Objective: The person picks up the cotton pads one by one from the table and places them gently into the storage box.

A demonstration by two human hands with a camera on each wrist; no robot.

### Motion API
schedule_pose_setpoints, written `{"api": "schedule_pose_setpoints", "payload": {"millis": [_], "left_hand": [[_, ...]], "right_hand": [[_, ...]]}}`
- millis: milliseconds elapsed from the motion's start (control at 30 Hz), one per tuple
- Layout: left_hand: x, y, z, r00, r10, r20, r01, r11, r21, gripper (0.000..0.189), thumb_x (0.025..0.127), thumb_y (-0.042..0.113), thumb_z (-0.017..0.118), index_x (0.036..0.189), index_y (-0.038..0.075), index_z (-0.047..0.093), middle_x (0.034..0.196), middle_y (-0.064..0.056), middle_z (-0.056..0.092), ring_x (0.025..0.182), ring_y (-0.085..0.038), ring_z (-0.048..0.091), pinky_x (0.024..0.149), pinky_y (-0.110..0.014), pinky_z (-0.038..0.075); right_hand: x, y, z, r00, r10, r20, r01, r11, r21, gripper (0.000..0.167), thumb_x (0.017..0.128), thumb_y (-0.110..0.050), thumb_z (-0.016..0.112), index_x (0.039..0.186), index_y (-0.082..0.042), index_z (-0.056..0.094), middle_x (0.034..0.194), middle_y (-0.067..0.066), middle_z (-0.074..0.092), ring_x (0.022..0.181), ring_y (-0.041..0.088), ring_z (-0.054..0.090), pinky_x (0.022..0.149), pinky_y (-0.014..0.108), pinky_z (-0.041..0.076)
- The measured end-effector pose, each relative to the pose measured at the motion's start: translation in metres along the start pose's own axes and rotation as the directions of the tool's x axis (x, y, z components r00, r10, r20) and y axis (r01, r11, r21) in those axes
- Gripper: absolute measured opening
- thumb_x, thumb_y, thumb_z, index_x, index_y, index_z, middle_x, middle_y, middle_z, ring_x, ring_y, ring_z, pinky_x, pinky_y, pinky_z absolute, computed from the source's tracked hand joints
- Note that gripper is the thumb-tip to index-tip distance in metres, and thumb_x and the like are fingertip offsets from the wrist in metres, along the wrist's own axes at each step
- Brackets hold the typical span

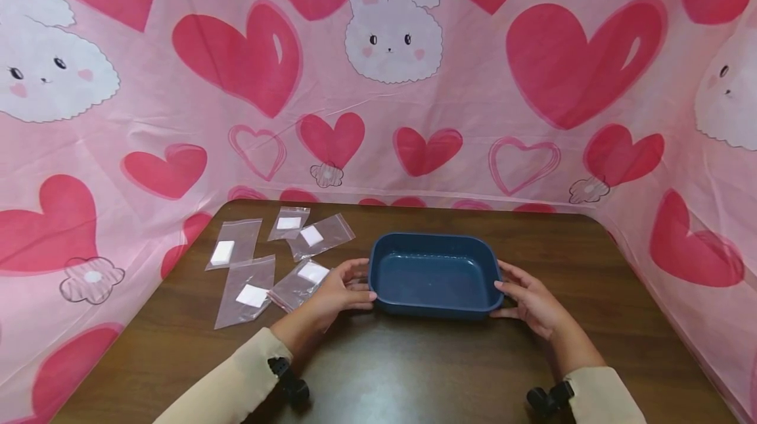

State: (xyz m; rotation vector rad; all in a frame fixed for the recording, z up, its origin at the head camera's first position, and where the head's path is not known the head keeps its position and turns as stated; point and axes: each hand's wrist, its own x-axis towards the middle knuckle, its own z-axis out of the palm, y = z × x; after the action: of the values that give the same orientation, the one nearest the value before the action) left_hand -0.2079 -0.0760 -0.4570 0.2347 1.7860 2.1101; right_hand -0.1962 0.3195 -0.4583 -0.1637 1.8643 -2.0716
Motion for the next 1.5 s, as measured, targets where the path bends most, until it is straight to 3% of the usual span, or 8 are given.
{"api": "schedule_pose_setpoints", "payload": {"millis": [300,900,1067,1267,1500], "left_hand": [[-0.002,0.004,-0.003,1.000,-0.003,-0.003,0.003,1.000,0.023,0.067,0.081,-0.008,0.073,0.140,-0.008,0.040,0.132,-0.030,0.050,0.113,-0.043,0.059,0.081,-0.045,0.055],[-0.011,0.007,-0.010,0.996,0.079,0.033,-0.080,0.996,0.037,0.065,0.081,-0.007,0.073,0.138,-0.008,0.041,0.128,-0.032,0.050,0.108,-0.034,0.061,0.081,-0.034,0.056],[-0.018,0.011,-0.015,0.996,0.083,0.044,-0.086,0.993,0.078,0.066,0.081,-0.004,0.074,0.138,-0.009,0.040,0.126,-0.028,0.053,0.112,-0.038,0.059,0.084,-0.032,0.055],[-0.028,0.014,-0.025,0.996,0.076,0.045,-0.081,0.991,0.110,0.063,0.082,0.000,0.075,0.137,-0.006,0.043,0.127,-0.030,0.052,0.117,-0.047,0.052,0.086,-0.033,0.054],[-0.035,0.014,-0.036,0.988,0.153,0.020,-0.154,0.976,0.155,0.059,0.082,-0.001,0.076,0.134,-0.004,0.047,0.125,-0.034,0.051,0.113,-0.046,0.054,0.083,-0.031,0.055]], "right_hand": [[0.000,-0.001,-0.002,0.999,0.025,-0.024,-0.025,0.999,0.026,0.041,0.101,-0.013,0.053,0.141,-0.012,0.042,0.122,-0.005,0.056,0.106,0.024,0.062,0.085,0.059,0.049],[-0.005,0.003,-0.003,0.999,-0.022,0.030,0.021,0.998,0.054,0.030,0.103,-0.011,0.049,0.129,-0.023,0.056,0.120,-0.006,0.060,0.104,0.022,0.064,0.084,0.054,0.052],[-0.005,0.005,-0.002,0.998,-0.031,0.050,0.028,0.998,0.063,0.029,0.103,-0.011,0.049,0.126,-0.026,0.057,0.120,-0.004,0.060,0.104,0.022,0.063,0.084,0.053,0.052],[-0.006,0.003,-0.002,1.000,-0.005,0.018,0.004,1.000,0.024,0.031,0.103,-0.015,0.051,0.133,-0.020,0.051,0.120,-0.005,0.059,0.106,0.020,0.062,0.085,0.055,0.052],[-0.007,0.003,-0.002,1.000,-0.012,-0.002,0.012,1.000,0.012,0.036,0.103,-0.014,0.050,0.139,-0.013,0.047,0.121,-0.003,0.058,0.106,0.021,0.062,0.085,0.054,0.052]]}}
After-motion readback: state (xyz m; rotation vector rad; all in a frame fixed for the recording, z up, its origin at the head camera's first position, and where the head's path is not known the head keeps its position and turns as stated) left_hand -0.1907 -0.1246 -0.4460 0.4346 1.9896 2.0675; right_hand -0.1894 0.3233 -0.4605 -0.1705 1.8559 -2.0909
